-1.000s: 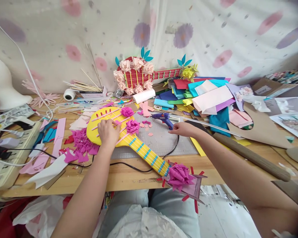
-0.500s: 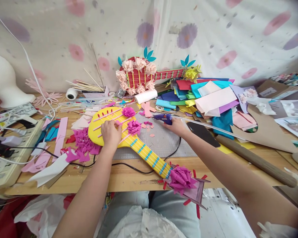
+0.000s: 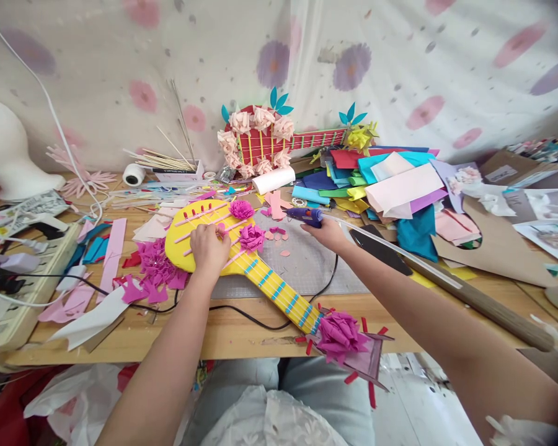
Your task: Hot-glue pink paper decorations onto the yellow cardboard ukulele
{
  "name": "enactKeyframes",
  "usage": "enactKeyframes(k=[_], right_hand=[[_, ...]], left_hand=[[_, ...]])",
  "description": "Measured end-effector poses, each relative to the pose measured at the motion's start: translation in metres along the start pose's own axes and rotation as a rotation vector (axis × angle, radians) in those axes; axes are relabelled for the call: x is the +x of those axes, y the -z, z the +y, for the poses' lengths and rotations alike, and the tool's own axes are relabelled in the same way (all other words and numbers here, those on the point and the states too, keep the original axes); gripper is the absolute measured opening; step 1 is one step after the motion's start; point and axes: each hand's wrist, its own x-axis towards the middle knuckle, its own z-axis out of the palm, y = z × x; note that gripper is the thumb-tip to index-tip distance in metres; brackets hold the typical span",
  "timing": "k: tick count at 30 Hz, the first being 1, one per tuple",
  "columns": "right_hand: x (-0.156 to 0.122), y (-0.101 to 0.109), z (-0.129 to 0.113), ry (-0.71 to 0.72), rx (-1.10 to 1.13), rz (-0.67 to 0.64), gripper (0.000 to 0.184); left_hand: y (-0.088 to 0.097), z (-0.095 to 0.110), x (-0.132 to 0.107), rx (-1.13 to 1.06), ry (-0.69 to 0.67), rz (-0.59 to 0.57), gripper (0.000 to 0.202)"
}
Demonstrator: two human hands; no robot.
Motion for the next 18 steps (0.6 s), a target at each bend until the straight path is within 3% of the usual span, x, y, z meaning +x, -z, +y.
enactKeyframes(k=[5,9,13,18], right_hand=[[-0.004,0.018,-0.015,0.102,0.244,-0.079,0.038],[-0.008,0.028,-0.035,0.186,0.412,-0.223,0.04],[-0.014,0.028,-0.06,0.266,0.364,-0.299,0.044],[-0.015,0.021,-0.078,0.375,0.348,-0.313,0.047]], left_hand=[[0.005,0.002,0.004,-0.156,0.025,-0.006,0.003],[0.007,0.009,0.007,-0.442,0.132,-0.076,0.014],[0.005,0.016,0.007,-0.687,0.186,-0.123,0.033],[0.004,0.017,0.008,-0.716,0.205,-0.174,0.04]])
